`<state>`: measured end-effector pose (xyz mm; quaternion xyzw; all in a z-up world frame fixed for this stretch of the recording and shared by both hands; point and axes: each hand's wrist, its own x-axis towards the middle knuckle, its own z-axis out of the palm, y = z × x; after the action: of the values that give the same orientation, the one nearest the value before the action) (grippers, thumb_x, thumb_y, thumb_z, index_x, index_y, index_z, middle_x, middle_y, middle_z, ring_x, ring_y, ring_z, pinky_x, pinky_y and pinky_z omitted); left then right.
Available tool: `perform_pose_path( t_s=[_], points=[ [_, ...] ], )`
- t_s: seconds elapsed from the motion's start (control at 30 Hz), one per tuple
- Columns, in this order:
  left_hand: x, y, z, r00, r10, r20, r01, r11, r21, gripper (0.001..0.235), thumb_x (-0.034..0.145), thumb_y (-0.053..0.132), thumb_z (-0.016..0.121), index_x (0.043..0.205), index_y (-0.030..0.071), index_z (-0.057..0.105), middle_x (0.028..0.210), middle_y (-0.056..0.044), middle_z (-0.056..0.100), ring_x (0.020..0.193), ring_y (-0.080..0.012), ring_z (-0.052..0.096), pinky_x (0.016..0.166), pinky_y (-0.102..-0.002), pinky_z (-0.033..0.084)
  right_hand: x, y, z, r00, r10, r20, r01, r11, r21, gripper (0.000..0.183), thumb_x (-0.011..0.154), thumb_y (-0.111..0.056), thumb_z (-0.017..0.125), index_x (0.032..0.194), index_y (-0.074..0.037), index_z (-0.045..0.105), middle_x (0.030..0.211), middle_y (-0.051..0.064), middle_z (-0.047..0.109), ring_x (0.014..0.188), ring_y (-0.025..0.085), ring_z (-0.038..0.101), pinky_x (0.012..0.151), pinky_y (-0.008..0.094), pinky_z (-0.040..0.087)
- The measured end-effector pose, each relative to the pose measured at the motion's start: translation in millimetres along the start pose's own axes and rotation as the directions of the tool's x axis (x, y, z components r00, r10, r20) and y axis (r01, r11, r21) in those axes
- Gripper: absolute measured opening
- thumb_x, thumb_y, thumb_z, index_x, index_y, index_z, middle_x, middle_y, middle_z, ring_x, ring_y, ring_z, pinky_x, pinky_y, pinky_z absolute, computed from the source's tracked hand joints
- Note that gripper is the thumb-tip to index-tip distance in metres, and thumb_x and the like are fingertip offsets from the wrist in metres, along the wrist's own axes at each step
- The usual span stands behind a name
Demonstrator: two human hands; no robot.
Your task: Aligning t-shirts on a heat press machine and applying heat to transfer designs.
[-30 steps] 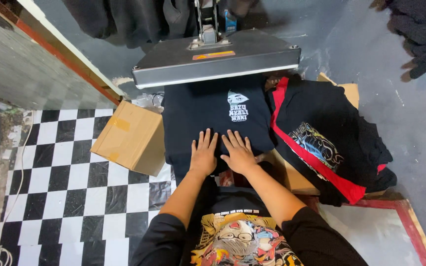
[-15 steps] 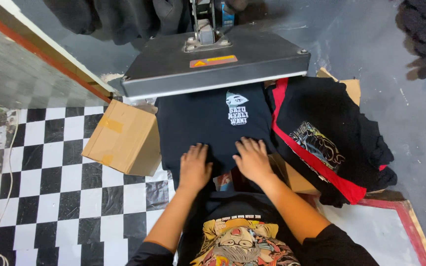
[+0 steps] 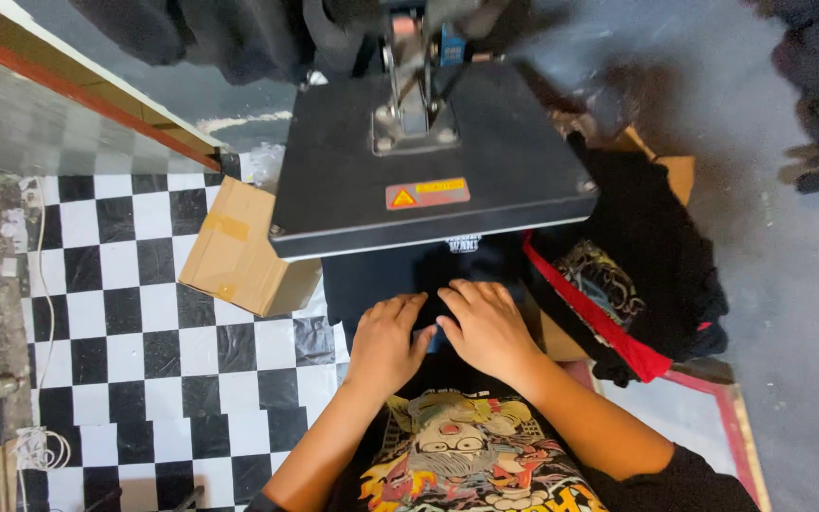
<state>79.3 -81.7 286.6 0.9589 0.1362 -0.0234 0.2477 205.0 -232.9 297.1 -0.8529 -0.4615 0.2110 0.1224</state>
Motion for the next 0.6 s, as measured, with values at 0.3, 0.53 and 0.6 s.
perform_pose_path(
  t_s=[0.3,0.53,0.6],
  points=[
    [1.2,53.3,-136.6,0.993,0.115,-0.013,-0.115,0.993,-0.005,0.051,0.090,0.036,0.071,0.135,0.013,0.062,0.121,-0.009,0.067,0.119,-0.0311,0.062,0.098,-0.047,0.047,-16.0,-61.4,-132.3,0.959,-0.162,-0.233,0.158,0.987,-0.036,0.041,0.094,-0.030,0.063,0.130,-0.011,0.064,0.130,0.013,0.064,0.119,0.034,0.061,0.101,0.051,0.043],
    [28.1,66.6,-204.6,0.893,0.319,-0.317,-0.286,0.947,0.149,0.049,0.086,0.030,0.074,0.130,0.011,0.065,0.118,-0.009,0.067,0.115,-0.0306,0.063,0.094,-0.045,0.049,0.6,-80.8,-186.2,0.841,-0.238,-0.487,0.193,0.971,-0.141,0.040,0.093,-0.029,0.065,0.130,-0.012,0.065,0.127,0.011,0.065,0.116,0.031,0.062,0.101,0.049,0.043],
    [36.7,70.2,-228.6,0.818,0.393,-0.419,-0.345,0.919,0.189,0.051,0.083,0.024,0.076,0.131,0.008,0.065,0.123,-0.013,0.066,0.117,-0.0345,0.062,0.096,-0.046,0.048,8.9,-87.6,-201.9,0.724,-0.296,-0.624,0.176,0.953,-0.248,0.044,0.089,-0.028,0.071,0.129,-0.012,0.065,0.131,0.012,0.063,0.121,0.032,0.060,0.103,0.048,0.043]
  ],
)
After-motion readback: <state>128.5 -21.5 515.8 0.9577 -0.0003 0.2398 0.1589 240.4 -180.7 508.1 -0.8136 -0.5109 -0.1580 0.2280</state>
